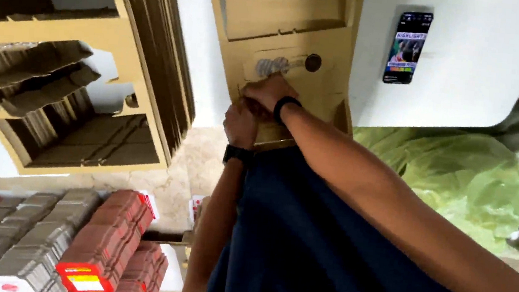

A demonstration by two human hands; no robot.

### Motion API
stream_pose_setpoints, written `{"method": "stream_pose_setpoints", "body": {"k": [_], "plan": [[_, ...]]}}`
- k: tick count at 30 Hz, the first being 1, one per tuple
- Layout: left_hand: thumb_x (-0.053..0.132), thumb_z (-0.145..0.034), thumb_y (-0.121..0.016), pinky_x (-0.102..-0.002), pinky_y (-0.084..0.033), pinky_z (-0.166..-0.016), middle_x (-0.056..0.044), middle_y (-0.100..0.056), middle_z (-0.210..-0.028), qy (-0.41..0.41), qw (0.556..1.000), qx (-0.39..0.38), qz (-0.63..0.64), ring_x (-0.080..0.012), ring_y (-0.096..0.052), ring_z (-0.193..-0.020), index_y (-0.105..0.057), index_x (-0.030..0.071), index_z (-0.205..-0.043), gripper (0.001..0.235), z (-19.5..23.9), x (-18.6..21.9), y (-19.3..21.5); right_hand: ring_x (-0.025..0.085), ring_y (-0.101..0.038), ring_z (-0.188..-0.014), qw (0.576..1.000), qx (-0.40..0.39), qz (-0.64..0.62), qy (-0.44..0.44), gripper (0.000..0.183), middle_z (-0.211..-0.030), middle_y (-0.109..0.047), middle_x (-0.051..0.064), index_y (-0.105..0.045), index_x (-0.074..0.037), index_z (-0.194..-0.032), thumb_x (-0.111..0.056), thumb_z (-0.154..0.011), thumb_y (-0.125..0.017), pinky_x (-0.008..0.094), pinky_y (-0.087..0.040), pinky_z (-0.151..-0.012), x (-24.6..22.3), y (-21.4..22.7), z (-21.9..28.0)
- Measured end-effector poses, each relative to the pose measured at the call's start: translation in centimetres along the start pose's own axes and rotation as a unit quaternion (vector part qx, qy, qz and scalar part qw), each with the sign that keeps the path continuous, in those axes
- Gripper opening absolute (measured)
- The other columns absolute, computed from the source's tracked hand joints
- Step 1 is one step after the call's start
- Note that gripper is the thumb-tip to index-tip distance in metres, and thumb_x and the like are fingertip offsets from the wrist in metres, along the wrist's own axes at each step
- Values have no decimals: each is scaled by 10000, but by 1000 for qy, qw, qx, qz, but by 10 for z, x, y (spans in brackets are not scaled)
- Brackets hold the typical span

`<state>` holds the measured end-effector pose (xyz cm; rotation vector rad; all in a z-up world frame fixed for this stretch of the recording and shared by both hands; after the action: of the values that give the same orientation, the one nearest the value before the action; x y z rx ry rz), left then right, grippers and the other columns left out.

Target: Folding and organizing cardboard inserts for packaging bouquet handles.

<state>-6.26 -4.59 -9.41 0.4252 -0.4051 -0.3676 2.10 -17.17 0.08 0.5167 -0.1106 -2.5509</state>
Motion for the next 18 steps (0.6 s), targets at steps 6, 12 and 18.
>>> {"method": "stream_pose_setpoints", "body": {"k": [6, 12, 18], "plan": [[385, -1083, -366, -587, -590, -684, -179, -687, -757, -148, 959, 120, -210, -450, -739, -805, -550, 75, -900, 405, 14, -5, -21, 240, -732, -727, 1000, 12, 23, 13, 397, -723, -734, 86, -747, -89, -754, -482, -791, -700, 367, -588, -674, 7, 0, -23], [411, -1085, -368, -521, -598, -597, -83, -636, -593, -236, 911, 198, -274, -354, -740, -623, -473, 147, -846, 371, 24, -3, -29, 195, -675, -548, 1000, 15, 5, 23, 370, -589, -695, 66, -721, -126, -603, -436, -803, -695, 341, -536, -549, 33, -10, -56], [450, -1074, -353, -580, -579, -774, -215, -722, -848, -128, 980, 112, -105, -463, -740, -887, -412, 143, -1228, 349, 30, 7, 10, 235, -668, -541, 999, -13, -10, 40, 488, -526, -655, 95, -744, -125, -602, -578, -768, -671, 360, -552, -517, 54, -11, -79]]}}
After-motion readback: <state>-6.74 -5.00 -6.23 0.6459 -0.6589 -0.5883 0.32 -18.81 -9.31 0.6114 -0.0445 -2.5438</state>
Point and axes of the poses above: each hand's wrist, its own z-axis away from the middle knuckle, its own y-axis out of the back of the hand, x = y × z, the point moved 4 cm from there along -z, towards the middle knuckle
